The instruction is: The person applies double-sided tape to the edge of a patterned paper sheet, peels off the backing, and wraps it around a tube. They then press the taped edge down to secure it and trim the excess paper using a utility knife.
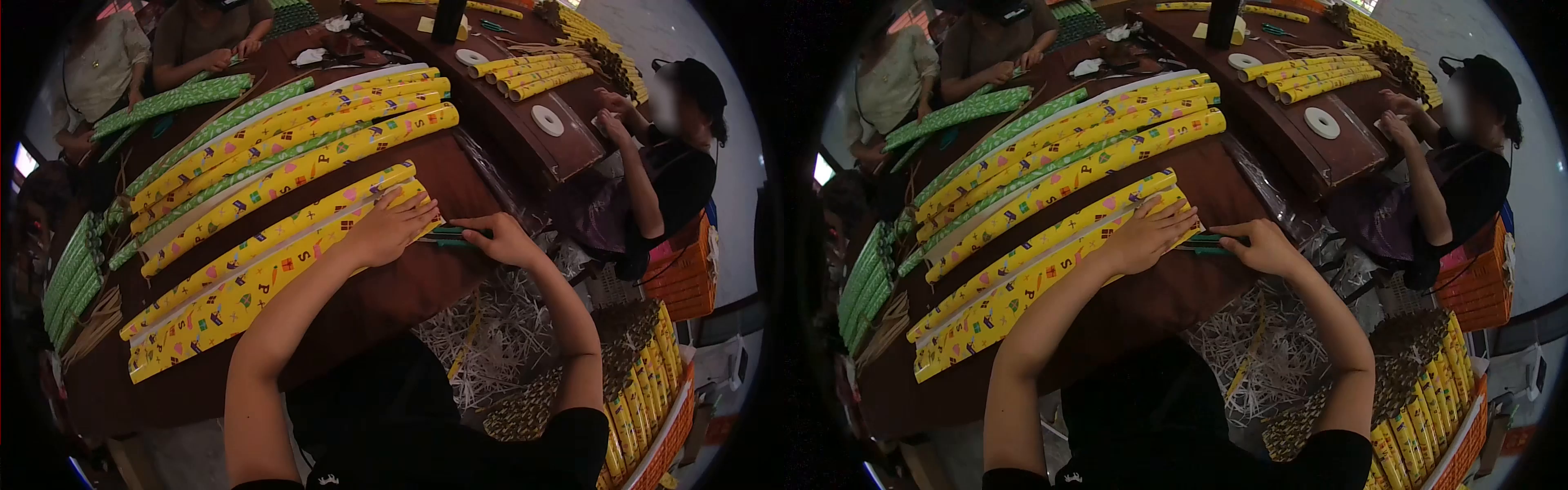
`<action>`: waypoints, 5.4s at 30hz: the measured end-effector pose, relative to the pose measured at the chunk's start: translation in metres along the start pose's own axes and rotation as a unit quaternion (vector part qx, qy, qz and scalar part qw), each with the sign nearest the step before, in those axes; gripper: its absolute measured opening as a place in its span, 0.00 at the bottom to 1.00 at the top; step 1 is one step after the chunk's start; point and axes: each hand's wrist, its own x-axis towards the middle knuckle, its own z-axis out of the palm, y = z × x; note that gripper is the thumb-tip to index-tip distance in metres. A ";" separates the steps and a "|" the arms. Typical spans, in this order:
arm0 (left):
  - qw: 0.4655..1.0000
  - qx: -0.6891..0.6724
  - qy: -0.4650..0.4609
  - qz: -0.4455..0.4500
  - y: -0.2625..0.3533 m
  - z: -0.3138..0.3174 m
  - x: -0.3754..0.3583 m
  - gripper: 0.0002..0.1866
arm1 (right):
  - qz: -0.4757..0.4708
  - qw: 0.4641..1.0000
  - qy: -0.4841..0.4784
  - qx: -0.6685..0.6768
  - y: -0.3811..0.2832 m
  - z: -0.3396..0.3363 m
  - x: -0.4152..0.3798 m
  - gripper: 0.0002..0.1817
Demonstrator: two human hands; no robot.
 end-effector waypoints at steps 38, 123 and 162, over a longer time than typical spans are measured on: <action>0.999 -0.042 0.005 -0.006 -0.003 0.003 0.000 0.23 | -0.026 0.999 -0.004 0.022 -0.008 0.007 -0.005 0.15; 0.991 -0.128 -0.013 -0.018 -0.009 -0.004 0.003 0.25 | -0.107 0.993 0.048 0.002 -0.034 0.030 -0.009 0.14; 0.998 0.029 -0.050 -0.014 -0.002 -0.040 -0.106 0.27 | -0.026 0.998 -0.005 0.056 -0.032 0.027 -0.006 0.16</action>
